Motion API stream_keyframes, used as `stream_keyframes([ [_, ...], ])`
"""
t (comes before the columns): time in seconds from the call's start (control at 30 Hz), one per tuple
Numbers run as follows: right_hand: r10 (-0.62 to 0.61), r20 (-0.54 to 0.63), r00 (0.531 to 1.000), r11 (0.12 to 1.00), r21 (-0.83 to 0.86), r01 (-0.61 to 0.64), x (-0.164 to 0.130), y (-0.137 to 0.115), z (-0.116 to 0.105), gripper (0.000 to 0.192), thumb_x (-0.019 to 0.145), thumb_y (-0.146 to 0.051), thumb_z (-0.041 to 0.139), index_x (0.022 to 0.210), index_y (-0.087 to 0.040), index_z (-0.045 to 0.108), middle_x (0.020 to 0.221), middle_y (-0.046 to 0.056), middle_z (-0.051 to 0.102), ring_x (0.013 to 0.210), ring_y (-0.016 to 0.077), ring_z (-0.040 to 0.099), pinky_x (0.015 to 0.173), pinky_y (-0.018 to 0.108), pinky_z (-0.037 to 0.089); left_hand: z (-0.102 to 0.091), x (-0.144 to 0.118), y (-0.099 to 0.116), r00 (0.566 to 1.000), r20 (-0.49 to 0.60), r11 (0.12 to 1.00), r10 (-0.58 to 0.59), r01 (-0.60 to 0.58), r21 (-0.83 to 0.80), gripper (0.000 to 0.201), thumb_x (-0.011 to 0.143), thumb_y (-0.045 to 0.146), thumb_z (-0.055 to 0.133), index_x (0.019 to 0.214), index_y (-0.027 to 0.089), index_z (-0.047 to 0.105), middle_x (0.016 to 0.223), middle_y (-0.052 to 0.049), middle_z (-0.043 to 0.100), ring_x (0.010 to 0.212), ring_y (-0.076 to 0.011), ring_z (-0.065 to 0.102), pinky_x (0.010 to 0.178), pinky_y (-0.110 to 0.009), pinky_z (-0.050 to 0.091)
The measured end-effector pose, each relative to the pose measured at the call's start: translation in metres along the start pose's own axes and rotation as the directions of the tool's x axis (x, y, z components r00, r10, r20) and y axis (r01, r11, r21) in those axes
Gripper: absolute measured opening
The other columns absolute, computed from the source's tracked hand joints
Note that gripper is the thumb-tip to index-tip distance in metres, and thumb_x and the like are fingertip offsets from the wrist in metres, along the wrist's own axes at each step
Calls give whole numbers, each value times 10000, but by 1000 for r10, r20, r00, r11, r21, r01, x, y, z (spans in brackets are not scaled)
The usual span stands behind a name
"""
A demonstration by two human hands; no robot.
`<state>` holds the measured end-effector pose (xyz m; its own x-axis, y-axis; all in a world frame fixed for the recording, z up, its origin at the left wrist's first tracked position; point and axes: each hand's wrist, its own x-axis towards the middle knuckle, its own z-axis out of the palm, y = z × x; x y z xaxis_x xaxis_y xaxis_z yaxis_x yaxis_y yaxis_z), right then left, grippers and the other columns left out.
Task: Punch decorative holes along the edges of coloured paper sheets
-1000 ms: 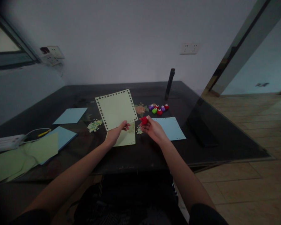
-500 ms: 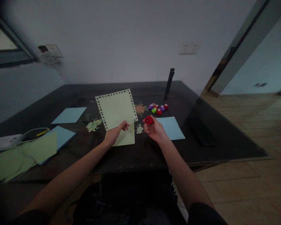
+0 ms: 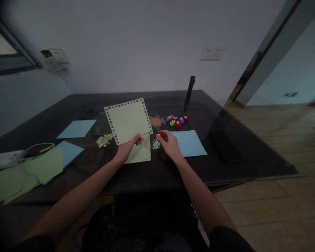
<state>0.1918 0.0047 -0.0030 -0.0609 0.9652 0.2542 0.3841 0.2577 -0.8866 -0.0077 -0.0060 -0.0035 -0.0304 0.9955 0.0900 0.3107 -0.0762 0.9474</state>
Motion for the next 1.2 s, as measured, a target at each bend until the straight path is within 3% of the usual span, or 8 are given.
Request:
stream_keyframes([
  [0.13, -35, -15, 999, 999, -41, 34, 0, 0, -2, 350, 761, -451, 587, 969, -172, 629, 745, 39, 626, 617, 155, 545, 589, 300, 439, -2, 1, -2, 1000, 1, 999, 6, -6, 38, 434, 821, 533, 412, 730, 205, 681, 706, -3, 646, 673, -140, 555, 775, -246, 440],
  [0.27, 9, -33, 999, 986, 169, -3, 1, -6, -5, 408, 771, -456, 573, 1094, -208, 592, 775, 23, 603, 574, 136, 535, 546, 289, 455, -2, 1, -3, 1000, -1, 998, 5, -5, 69, 444, 825, 532, 394, 720, 207, 677, 705, -8, 647, 676, -145, 560, 767, -253, 446],
  [0.47, 98, 67, 993, 875, 470, -118, -1, -10, -6, 390, 646, -376, 717, 989, -221, 615, 831, 15, 603, 666, 143, 588, 633, 306, 501, -1, 1, -3, 1000, -6, 998, 16, -16, 65, 440, 818, 531, 404, 674, 203, 661, 687, -10, 637, 649, -145, 546, 738, -249, 446],
  [0.8, 80, 7, 997, 843, 534, -72, 7, -23, -28, 395, 688, -423, 687, 981, -222, 516, 899, 49, 674, 602, 140, 620, 549, 284, 477, -3, -4, 1, 1000, 7, 991, -25, 24, 130, 473, 815, 558, 382, 635, 210, 648, 707, -3, 641, 702, -162, 578, 783, -258, 431],
  [0.93, 34, -160, 986, 915, 402, 33, 38, -8, -64, 388, 701, -487, 646, 947, -215, 522, 950, 59, 663, 711, 170, 642, 598, 300, 497, -1, -10, 11, 1000, 11, 991, -11, 9, 136, 440, 805, 541, 397, 633, 216, 640, 663, 2, 628, 675, -169, 576, 783, -274, 440],
  [1.03, -36, -359, 933, 987, 136, 90, 70, 23, -93, 400, 680, -473, 645, 936, -172, 582, 917, 83, 662, 777, 206, 622, 654, 343, 504, 0, -14, 17, 1000, 27, 991, 12, -15, 133, 413, 807, 516, 406, 628, 227, 639, 645, 10, 620, 662, -169, 573, 770, -275, 447],
  [1.1, -75, -408, 910, 991, -135, 22, 88, 49, -108, 342, 670, -406, 658, 887, -144, 630, 890, 99, 666, 795, 218, 608, 723, 370, 486, 1, -15, 17, 999, 33, 989, 11, -16, 149, 413, 812, 510, 399, 624, 233, 641, 640, 15, 618, 667, -170, 575, 783, -276, 443],
  [1.2, 0, -332, 943, 903, -405, -142, 102, 83, -119, 254, 670, -287, 662, 861, -119, 669, 860, 114, 677, 787, 223, 608, 764, 371, 456, 2, -14, 14, 998, 55, 987, 6, -15, 161, 413, 816, 503, 393, 614, 238, 637, 636, 22, 619, 679, -169, 582, 803, -277, 434],
])
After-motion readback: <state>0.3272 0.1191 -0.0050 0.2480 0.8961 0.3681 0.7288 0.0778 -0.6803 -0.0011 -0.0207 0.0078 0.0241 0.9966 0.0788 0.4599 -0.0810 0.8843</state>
